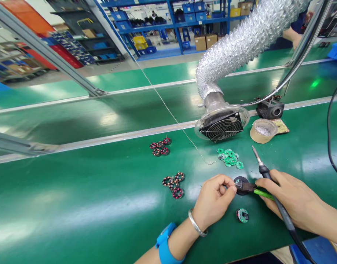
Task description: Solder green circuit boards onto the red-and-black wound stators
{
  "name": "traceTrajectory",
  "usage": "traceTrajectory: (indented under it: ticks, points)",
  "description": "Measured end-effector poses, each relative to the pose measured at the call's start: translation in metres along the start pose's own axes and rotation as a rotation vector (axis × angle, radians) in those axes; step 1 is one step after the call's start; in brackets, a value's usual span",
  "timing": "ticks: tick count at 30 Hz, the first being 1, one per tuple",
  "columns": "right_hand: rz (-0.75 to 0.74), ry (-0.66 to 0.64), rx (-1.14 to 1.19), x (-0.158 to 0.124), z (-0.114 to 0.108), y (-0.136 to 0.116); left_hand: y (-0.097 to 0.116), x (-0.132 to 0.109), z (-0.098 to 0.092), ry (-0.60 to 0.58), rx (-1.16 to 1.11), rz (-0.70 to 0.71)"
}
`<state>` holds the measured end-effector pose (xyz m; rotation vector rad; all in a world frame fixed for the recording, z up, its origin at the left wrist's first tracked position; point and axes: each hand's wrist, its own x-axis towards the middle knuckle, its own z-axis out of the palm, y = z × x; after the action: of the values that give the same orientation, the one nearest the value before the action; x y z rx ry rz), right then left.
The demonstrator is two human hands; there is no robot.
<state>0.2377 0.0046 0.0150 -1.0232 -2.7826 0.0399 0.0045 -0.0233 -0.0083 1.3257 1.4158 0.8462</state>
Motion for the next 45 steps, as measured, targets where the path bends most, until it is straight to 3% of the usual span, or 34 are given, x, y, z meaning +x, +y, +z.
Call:
traceTrajectory:
  ticks: [11,14,18,21,25,32,39,45]
  points:
    - [0.08,-0.018,0.119,-0.003,-0.002,0.0,-0.001,-0.001,-0.001,0.01,0.033,0.061]
    - [0.168,0.117,0.088,-0.009,0.005,0.02,-0.004,-0.004,-0.003,0.012,0.072,0.108]
    - [0.316,0.269,-0.175,-0.022,0.019,0.059,-0.005,-0.007,-0.005,0.013,0.154,0.206]
    - [0.3,0.322,-0.213,-0.026,0.025,0.074,-0.003,-0.007,-0.003,0.035,0.186,0.277]
    - [0.216,0.503,0.017,-0.015,0.019,0.059,-0.004,-0.006,0.002,0.069,0.227,0.363]
    - [0.093,0.623,0.399,0.023,-0.005,0.013,-0.01,-0.008,0.003,0.059,0.446,0.538]
    - [0.009,0.634,0.526,0.023,-0.007,-0.011,-0.01,-0.01,0.002,0.067,0.652,0.605]
    - [-0.065,0.485,0.621,0.002,-0.02,-0.008,-0.011,-0.01,0.003,0.1,0.687,0.621]
